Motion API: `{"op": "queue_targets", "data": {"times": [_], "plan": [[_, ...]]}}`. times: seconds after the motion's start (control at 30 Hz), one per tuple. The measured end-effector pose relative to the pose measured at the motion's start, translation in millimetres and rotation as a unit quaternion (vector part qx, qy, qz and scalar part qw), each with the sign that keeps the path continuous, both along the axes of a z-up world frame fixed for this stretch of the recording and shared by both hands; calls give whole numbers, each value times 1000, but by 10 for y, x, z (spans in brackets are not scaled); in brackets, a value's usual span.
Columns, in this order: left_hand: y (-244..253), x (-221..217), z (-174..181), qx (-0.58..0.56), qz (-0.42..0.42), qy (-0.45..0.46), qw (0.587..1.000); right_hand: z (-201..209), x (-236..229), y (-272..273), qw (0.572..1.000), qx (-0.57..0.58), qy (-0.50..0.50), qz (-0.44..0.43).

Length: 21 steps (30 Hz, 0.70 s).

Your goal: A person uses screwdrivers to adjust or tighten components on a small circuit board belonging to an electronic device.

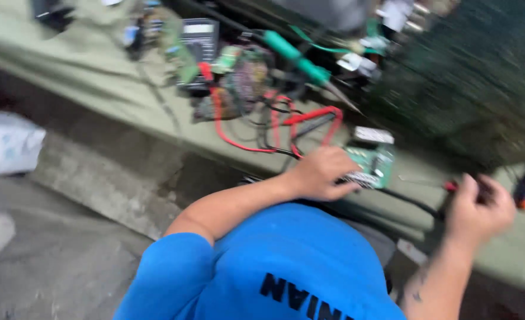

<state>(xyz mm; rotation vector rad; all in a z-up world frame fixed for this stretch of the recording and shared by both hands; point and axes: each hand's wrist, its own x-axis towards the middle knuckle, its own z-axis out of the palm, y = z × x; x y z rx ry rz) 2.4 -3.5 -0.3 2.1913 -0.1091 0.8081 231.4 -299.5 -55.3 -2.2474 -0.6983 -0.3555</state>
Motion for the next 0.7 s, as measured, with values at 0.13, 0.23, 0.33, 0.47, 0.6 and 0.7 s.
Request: {"op": "queue_targets", "data": {"times": [0.13,0.23,0.33,0.47,0.6,0.7], "plan": [[20,-29,-48,-7,0,15,1000,-150,231,-293,995,6,-98,-21],[33,-26,-144,11,-25,42,999,-334,496,-723,971,-124,-148,-143],[27,-32,-135,15,-24,51,998,-540,861,-1266,904,-305,67,-292],[50,-30,-102,15,-31,38,999,-635,1120,-1604,925,-254,121,-255],[53,-33,-98,17,-27,25,999,-590,1138,-1517,974,-181,36,-135],[55,-37,-90,10,-26,25,999,-276,990,-1144,955,-253,9,-158]]}}
